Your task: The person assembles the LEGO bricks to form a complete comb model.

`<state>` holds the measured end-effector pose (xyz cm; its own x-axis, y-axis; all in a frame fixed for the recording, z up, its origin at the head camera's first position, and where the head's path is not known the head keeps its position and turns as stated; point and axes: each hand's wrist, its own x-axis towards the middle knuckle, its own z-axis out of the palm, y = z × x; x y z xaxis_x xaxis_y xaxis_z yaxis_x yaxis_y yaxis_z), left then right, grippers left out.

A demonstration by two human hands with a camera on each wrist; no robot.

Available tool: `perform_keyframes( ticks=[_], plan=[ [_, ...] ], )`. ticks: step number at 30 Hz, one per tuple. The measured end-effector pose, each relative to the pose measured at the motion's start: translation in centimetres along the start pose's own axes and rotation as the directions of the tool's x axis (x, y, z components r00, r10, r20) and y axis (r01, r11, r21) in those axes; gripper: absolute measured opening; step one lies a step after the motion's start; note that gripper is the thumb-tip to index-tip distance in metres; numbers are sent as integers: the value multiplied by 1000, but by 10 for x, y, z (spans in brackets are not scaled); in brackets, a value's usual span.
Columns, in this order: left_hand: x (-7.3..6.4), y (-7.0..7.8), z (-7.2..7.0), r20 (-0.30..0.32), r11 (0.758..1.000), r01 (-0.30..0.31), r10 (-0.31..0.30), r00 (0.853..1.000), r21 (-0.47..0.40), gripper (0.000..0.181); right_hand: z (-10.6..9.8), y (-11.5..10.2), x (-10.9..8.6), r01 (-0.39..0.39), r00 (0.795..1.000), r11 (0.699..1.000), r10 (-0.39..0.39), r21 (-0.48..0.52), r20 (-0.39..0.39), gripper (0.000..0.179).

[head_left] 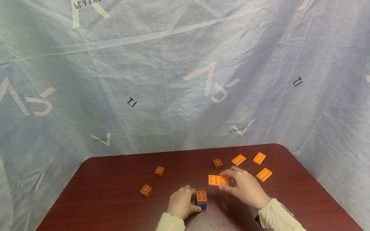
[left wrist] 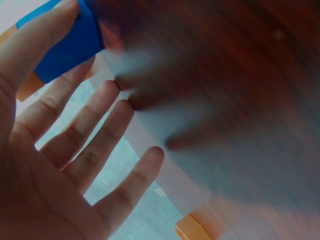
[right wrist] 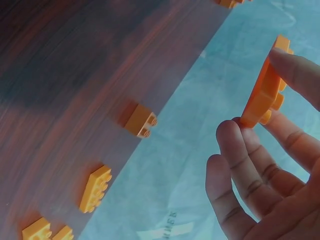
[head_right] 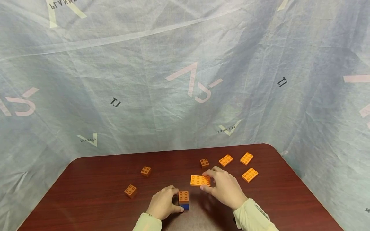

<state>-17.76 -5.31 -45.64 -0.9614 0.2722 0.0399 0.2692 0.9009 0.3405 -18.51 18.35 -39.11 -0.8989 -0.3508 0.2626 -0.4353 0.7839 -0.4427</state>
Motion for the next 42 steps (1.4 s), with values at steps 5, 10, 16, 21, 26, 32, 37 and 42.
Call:
perform_keyframes(
  ticks=[5,10,16,21,26,32,37,42],
  plan=[
    [1,0,1,1,1000,9,-9,1000,-9,52,2,-7,0,32,999,999,-32,4,5,34],
    [1,0,1,-6,1000,2,-2,1000,-17,50,5,-12,0,73,997,997,-73,7,20,35],
    [0,-1,1,-14,1000,-14,13,1000,-5,49,11,-15,0,111,992,994,-112,16,52,37],
    [0,-1,1,-3,1000,-9,9,1000,-8,49,16,-19,1,108,989,994,-110,28,95,37],
    [0,-1,1,-11,1000,-16,16,1000,-6,48,21,-20,0,119,986,993,-119,5,117,36],
    [0,-2,1,-16,1000,-29,29,999,0,44,28,-20,1,135,980,991,-135,13,148,36],
    [-1,-2,1,-23,1000,-28,28,999,0,47,30,-19,0,154,974,988,-156,22,166,36],
    [0,-2,1,-26,1000,-25,25,999,-2,49,30,-18,1,177,970,984,-177,16,166,37]
  ],
)
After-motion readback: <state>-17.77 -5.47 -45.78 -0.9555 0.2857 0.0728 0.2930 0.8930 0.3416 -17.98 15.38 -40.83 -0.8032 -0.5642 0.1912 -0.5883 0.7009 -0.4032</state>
